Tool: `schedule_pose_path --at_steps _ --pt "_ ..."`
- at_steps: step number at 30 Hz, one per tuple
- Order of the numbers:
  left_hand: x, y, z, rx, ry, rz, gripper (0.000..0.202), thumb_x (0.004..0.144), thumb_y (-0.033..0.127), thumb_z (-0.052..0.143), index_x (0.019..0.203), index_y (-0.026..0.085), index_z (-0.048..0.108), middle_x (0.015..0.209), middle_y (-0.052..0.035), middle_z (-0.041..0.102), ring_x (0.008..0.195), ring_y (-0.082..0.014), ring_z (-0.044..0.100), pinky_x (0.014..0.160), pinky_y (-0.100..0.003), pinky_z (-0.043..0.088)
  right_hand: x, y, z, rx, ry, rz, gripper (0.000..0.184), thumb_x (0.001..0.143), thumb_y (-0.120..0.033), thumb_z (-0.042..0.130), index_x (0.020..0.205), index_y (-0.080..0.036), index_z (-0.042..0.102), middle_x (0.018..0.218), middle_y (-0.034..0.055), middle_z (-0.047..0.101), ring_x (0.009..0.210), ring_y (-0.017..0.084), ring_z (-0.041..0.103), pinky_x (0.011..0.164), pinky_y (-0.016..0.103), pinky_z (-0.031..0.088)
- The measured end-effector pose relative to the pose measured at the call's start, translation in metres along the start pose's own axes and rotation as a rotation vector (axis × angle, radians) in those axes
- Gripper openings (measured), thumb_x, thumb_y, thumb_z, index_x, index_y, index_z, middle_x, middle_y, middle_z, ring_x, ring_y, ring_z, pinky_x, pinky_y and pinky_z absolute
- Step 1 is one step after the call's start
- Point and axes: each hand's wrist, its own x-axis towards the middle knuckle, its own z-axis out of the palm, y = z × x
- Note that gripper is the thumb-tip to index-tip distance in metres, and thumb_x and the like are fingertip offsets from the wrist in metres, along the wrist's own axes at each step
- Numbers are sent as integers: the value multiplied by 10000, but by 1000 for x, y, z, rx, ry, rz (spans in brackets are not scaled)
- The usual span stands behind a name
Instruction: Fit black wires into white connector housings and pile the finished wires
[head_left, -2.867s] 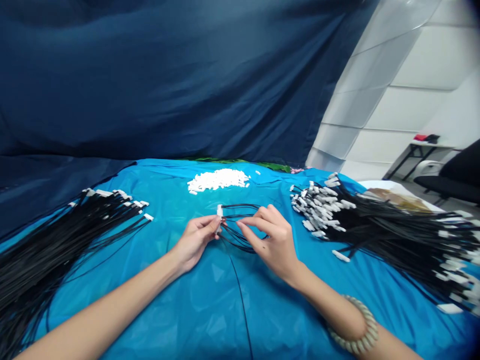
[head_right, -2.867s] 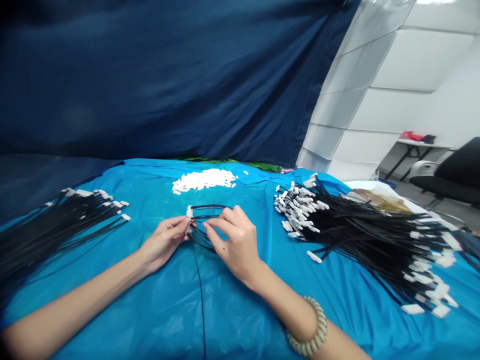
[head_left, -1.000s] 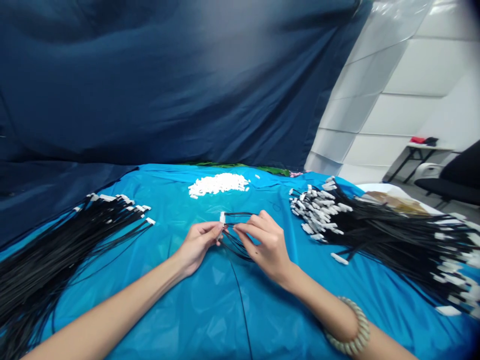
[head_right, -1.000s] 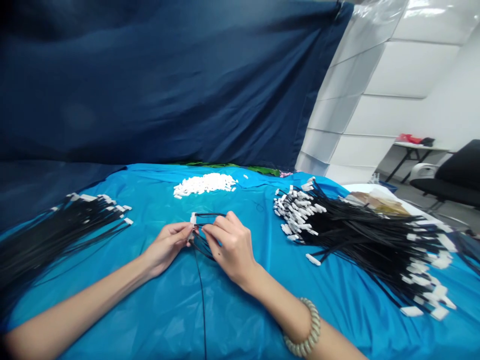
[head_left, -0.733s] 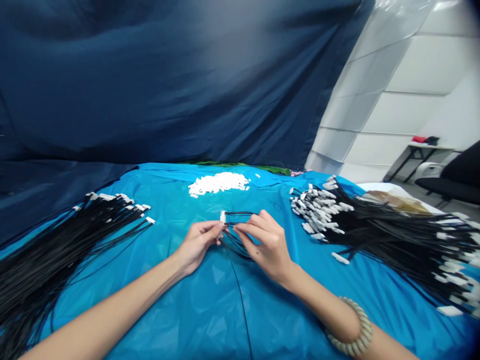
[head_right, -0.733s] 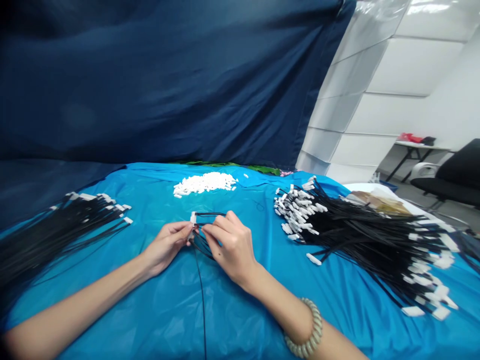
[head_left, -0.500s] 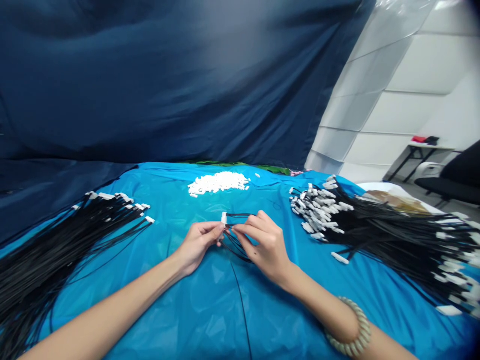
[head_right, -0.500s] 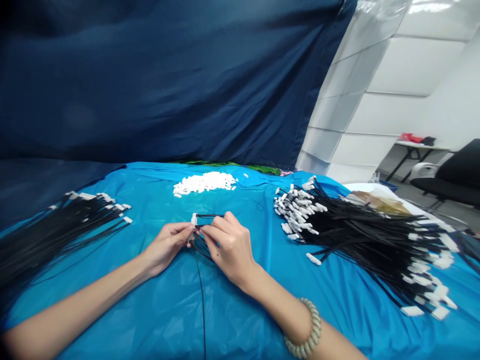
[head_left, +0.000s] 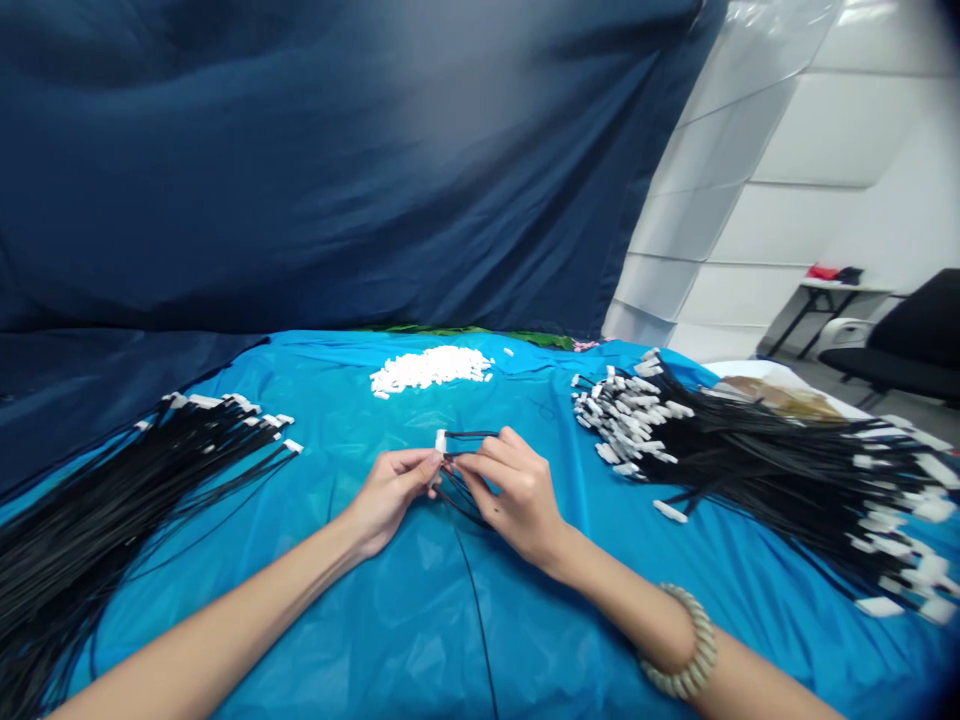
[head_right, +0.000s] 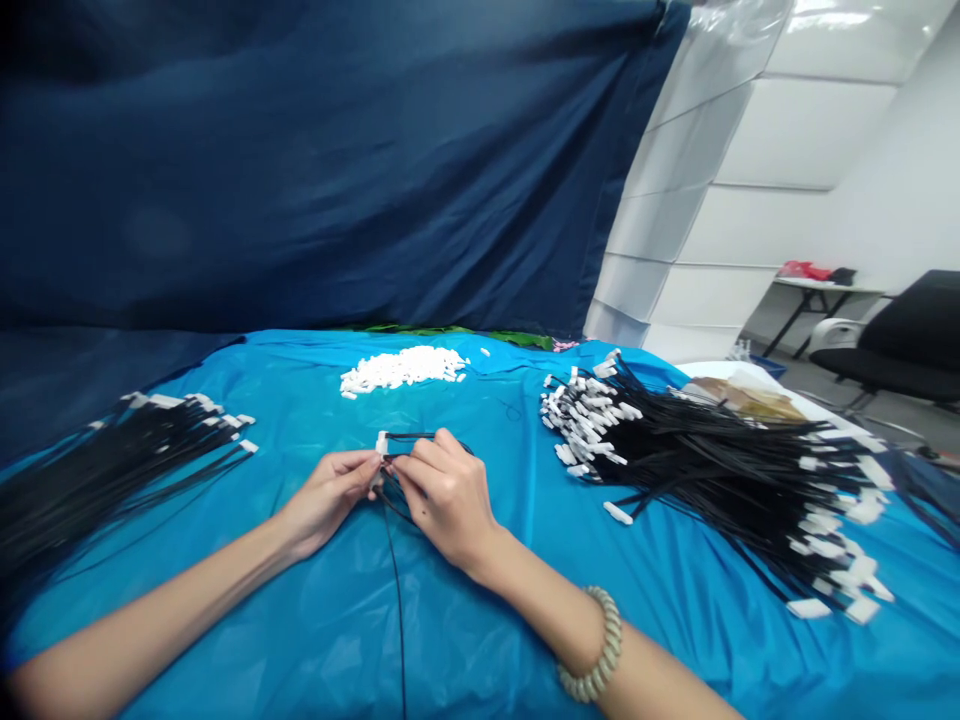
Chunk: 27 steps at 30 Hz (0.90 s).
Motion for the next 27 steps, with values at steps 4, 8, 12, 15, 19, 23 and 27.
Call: schedule_pose_path --at_steps 4,8,12,15,19,23,27 --pt "2 -1 0 -41 29 -15 197 632 303 642 704 121 663 631 -36 573 571 -99 447 519 -220 318 3 -1 -4 -8 -20 25 169 807 -190 452 778 -178 618 651 30 537 640 139 397 583 265 347" --pt "9 -1 -8 -110 148 -19 193 607 263 667 739 122 657 649 -33 586 584 -95 477 540 -205 345 5 -4 -16 -23 -83 -73 260 771 -163 496 1010 -239 565 982 55 544 932 200 414 784 352 363" --pt "15 0 -19 -167 277 -7 189 604 263 670 737 130 646 654 -19 588 588 -81 491 553 -187 368 2 -2 -18 60 -263 -356 229 788 -150 478 942 -285 580 1159 -20 504 1162 221 305 957 489 202" --pt "18 0 -23 -185 326 13 188 596 271 676 718 132 640 612 -1 567 572 -72 487 551 -178 376 2 1 -16 332 -276 -303 216 821 -123 416 879 -227 595 959 -11 620 1036 155 475 981 440 247" --pt "18 -1 -22 -175 337 37 216 579 271 687 726 121 640 604 -2 560 561 -69 478 541 -177 377 11 6 -22 776 50 297 233 834 -204 419 1035 -202 538 714 -1 623 688 125 595 721 331 485" --pt "14 -1 -16 -127 303 58 222 595 288 672 724 108 644 606 -15 557 567 -79 471 528 -185 370 20 10 -34 908 346 550 306 836 -265 420 1134 -228 476 608 -41 456 460 67 459 464 238 436" --pt "11 -1 -9 -64 280 57 215 610 284 658 731 107 653 623 -23 565 573 -83 464 527 -190 361 19 6 -38 544 323 434 241 781 -235 515 1009 -243 589 670 -16 448 510 64 391 432 210 320"
